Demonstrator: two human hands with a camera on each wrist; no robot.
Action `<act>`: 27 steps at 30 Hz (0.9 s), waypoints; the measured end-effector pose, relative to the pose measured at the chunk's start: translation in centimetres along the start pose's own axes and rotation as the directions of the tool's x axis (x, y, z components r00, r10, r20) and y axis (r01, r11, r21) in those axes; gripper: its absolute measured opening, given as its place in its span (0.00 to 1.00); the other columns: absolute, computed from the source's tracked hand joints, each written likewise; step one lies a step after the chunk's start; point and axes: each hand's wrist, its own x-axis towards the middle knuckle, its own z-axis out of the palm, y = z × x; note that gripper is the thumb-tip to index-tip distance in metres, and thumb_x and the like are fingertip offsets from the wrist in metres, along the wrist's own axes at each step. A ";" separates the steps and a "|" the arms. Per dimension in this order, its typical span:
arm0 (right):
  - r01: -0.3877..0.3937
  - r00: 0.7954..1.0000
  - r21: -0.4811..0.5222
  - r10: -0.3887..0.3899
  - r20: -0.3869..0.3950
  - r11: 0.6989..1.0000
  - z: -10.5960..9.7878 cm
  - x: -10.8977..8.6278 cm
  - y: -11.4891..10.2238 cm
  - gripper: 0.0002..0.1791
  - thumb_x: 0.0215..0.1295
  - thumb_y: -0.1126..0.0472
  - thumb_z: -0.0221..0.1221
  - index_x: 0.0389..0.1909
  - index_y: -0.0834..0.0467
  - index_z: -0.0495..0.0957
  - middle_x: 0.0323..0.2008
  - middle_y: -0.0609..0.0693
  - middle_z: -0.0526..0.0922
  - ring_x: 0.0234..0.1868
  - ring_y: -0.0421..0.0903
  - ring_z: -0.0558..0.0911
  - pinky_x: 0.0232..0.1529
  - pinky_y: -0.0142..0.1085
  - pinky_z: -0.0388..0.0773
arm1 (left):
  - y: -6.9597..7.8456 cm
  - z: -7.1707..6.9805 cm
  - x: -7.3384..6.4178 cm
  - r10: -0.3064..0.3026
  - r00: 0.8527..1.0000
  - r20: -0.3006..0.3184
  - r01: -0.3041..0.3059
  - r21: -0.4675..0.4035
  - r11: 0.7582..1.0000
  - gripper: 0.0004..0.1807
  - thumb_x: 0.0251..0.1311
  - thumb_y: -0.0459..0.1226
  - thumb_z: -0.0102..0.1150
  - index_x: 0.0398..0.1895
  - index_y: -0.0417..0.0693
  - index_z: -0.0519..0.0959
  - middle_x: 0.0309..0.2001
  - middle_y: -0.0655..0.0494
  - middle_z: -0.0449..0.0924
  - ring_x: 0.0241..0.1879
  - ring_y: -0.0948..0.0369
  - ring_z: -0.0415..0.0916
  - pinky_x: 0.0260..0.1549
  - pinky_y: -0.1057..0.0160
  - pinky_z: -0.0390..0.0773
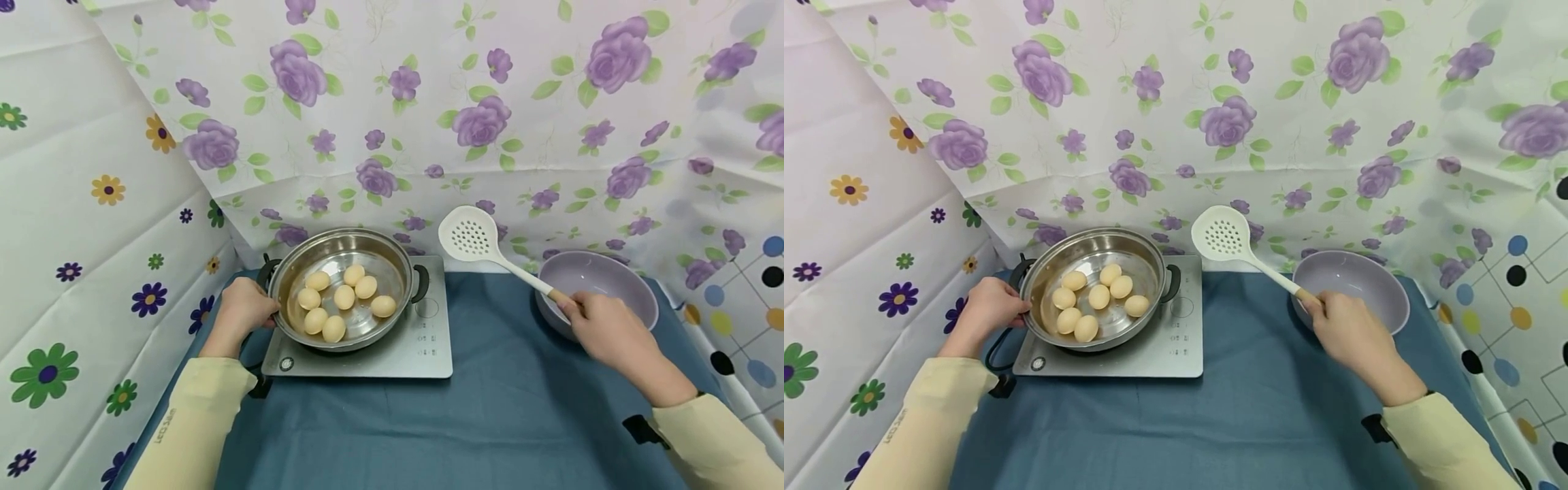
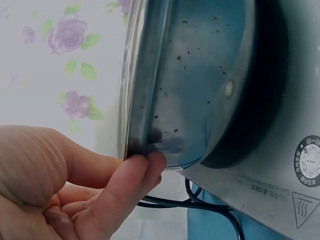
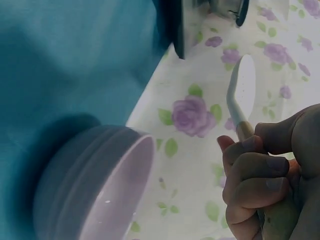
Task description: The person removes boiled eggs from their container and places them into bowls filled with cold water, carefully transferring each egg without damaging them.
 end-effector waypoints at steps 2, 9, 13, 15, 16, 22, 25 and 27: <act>0.009 1.000 -0.001 -0.009 -0.026 1.000 -0.2 0.4 -0.3 0.32 0.66 0.32 0.35 0.23 0.53 0.71 0.13 0.50 0.65 0.12 0.47 0.64 0.12 0.37 0.58 | 0.2 0.0 0.1 -0.002 1.000 -0.011 0.002 0.004 1.000 0.11 0.52 0.35 0.56 0.20 0.38 0.83 0.15 0.51 0.82 0.16 0.62 0.80 0.19 0.63 0.77; 0.028 0.996 -0.037 -0.031 -0.087 0.999 -1.4 1.6 -2.1 0.31 0.66 0.31 0.35 0.23 0.51 0.71 0.14 0.51 0.66 0.12 0.47 0.64 0.13 0.38 0.58 | 0.6 -0.1 0.3 -0.002 1.000 -0.028 0.002 0.010 1.000 0.11 0.52 0.36 0.55 0.20 0.38 0.83 0.13 0.52 0.81 0.16 0.61 0.80 0.19 0.62 0.77; 0.039 0.994 -0.077 -0.047 -0.103 0.996 -2.0 2.0 -3.5 0.32 0.65 0.30 0.34 0.24 0.51 0.71 0.14 0.51 0.66 0.12 0.47 0.65 0.12 0.38 0.58 | 0.8 -0.1 0.4 0.001 1.000 -0.013 -0.001 0.014 1.000 0.13 0.55 0.40 0.60 0.22 0.38 0.83 0.17 0.48 0.82 0.16 0.61 0.80 0.21 0.62 0.77; 0.058 0.992 -0.116 -0.070 -0.106 0.992 -2.1 2.1 -4.2 0.30 0.66 0.32 0.34 0.27 0.51 0.71 0.14 0.51 0.67 0.12 0.47 0.65 0.11 0.38 0.58 | 0.9 0.0 0.5 0.000 1.000 0.004 0.000 0.007 1.000 0.14 0.55 0.41 0.62 0.24 0.37 0.83 0.18 0.47 0.83 0.17 0.61 0.81 0.23 0.62 0.78; 0.071 0.989 -0.143 -0.088 -0.116 0.987 -2.1 2.2 -4.6 0.29 0.67 0.34 0.36 0.29 0.52 0.72 0.15 0.51 0.68 0.12 0.47 0.66 0.11 0.38 0.59 | 0.9 0.0 0.5 -0.001 1.000 0.013 0.001 0.005 1.000 0.14 0.55 0.41 0.62 0.24 0.37 0.83 0.18 0.46 0.83 0.17 0.60 0.81 0.24 0.61 0.79; 0.190 0.936 -0.342 -0.275 -0.220 0.920 -1.5 2.9 -7.1 0.16 0.68 0.46 0.48 0.31 0.53 0.74 0.14 0.47 0.68 0.11 0.44 0.65 0.10 0.37 0.58 | 0.8 0.3 0.4 -0.024 0.999 0.022 0.024 0.028 0.999 0.12 0.54 0.39 0.62 0.25 0.36 0.81 0.16 0.49 0.82 0.16 0.60 0.81 0.27 0.59 0.81; 0.240 0.883 -0.409 -0.373 -0.286 0.880 -0.8 3.2 -8.0 0.15 0.66 0.48 0.53 0.26 0.54 0.74 0.12 0.46 0.65 0.09 0.43 0.62 0.09 0.37 0.55 | 0.9 0.3 0.2 -0.026 0.999 0.027 0.025 0.046 0.999 0.13 0.54 0.40 0.59 0.23 0.37 0.81 0.15 0.50 0.81 0.16 0.60 0.81 0.29 0.58 0.81; 0.265 0.852 -0.435 -0.420 -0.313 0.861 -0.4 3.5 -8.5 0.15 0.64 0.49 0.55 0.24 0.54 0.73 0.12 0.45 0.63 0.09 0.42 0.61 0.09 0.36 0.54 | 1.0 0.2 0.1 -0.028 0.999 0.030 0.026 0.049 0.998 0.13 0.54 0.39 0.58 0.22 0.37 0.80 0.14 0.51 0.81 0.16 0.61 0.81 0.30 0.57 0.81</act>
